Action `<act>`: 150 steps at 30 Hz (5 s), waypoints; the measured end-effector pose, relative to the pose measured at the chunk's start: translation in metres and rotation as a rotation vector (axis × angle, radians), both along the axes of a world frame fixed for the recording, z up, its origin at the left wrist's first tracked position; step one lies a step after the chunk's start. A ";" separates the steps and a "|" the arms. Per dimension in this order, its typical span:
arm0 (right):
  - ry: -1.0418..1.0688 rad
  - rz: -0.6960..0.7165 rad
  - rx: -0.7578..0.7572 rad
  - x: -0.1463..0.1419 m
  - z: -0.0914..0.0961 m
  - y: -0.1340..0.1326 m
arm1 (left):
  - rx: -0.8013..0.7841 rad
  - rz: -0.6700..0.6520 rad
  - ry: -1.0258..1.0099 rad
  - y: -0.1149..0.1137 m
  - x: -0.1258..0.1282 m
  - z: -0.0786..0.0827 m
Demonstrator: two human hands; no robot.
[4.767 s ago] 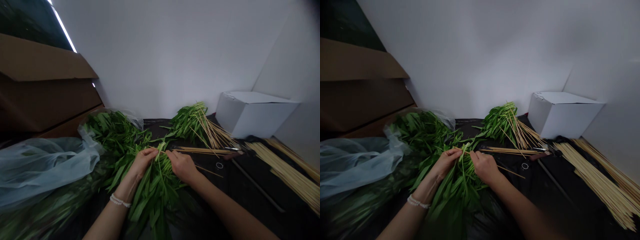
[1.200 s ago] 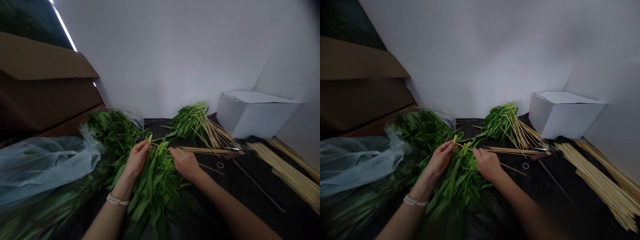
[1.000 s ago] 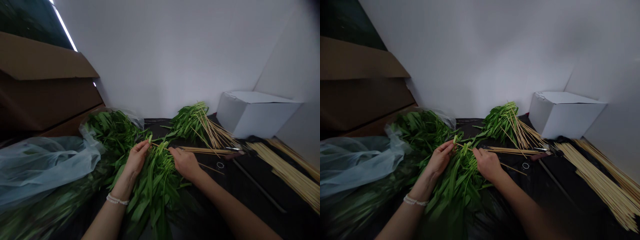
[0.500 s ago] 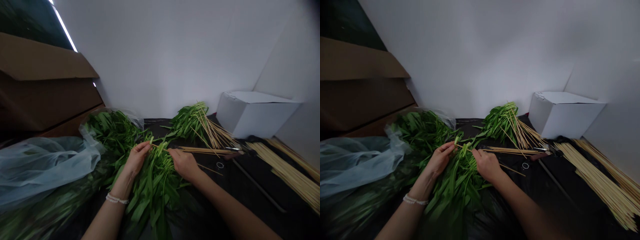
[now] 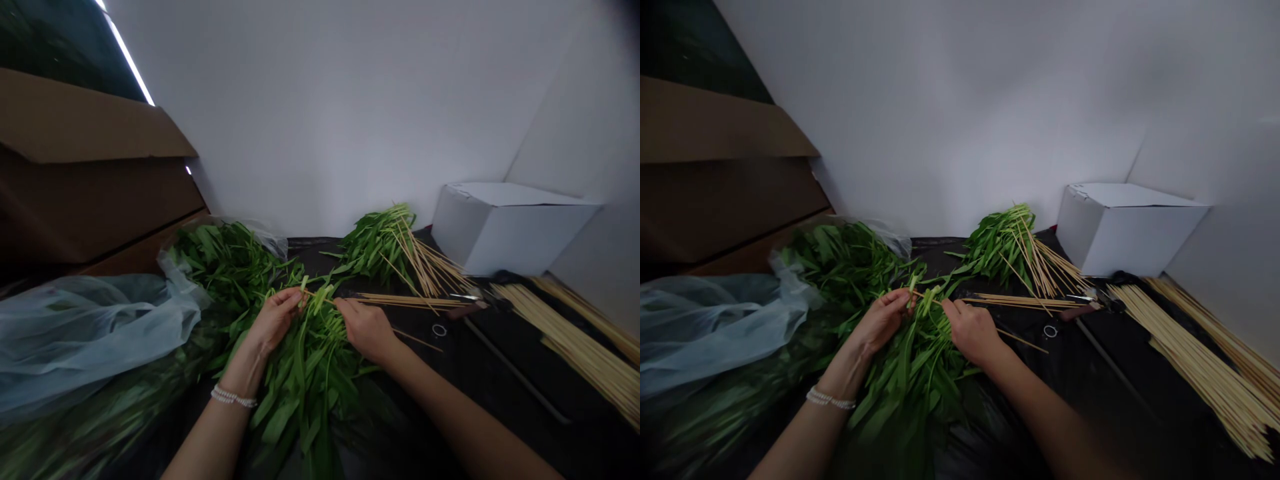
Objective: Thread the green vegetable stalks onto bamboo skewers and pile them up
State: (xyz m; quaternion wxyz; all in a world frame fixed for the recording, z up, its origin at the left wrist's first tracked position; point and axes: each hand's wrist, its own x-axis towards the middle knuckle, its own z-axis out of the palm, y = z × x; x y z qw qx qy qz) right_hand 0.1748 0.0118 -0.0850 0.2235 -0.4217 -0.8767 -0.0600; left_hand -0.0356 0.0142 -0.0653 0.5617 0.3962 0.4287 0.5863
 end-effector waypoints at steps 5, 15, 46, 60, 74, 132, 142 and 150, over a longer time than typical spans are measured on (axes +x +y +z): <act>-0.015 -0.008 0.000 -0.001 -0.001 0.000 | -0.022 0.003 0.005 0.000 0.001 -0.001; -0.023 -0.003 -0.039 -0.002 -0.004 0.000 | -0.003 0.004 0.039 0.000 0.003 -0.002; 0.499 -0.262 0.143 0.033 0.014 0.025 | 0.382 0.193 1.220 0.013 -0.017 -0.022; 0.449 -0.220 0.169 0.026 0.014 0.020 | 0.201 0.144 1.644 0.007 -0.013 -0.026; 0.427 -0.185 0.162 0.025 0.013 0.018 | 0.234 0.298 1.454 0.004 -0.009 -0.020; -0.075 -0.030 0.076 0.003 -0.001 0.004 | -0.043 0.112 -0.003 0.003 0.000 0.001; -0.080 -0.019 0.073 0.002 -0.006 0.004 | -0.066 0.028 0.003 0.001 0.003 -0.001; -0.082 -0.018 0.064 0.002 -0.007 0.005 | -0.058 0.022 0.069 0.002 0.000 -0.004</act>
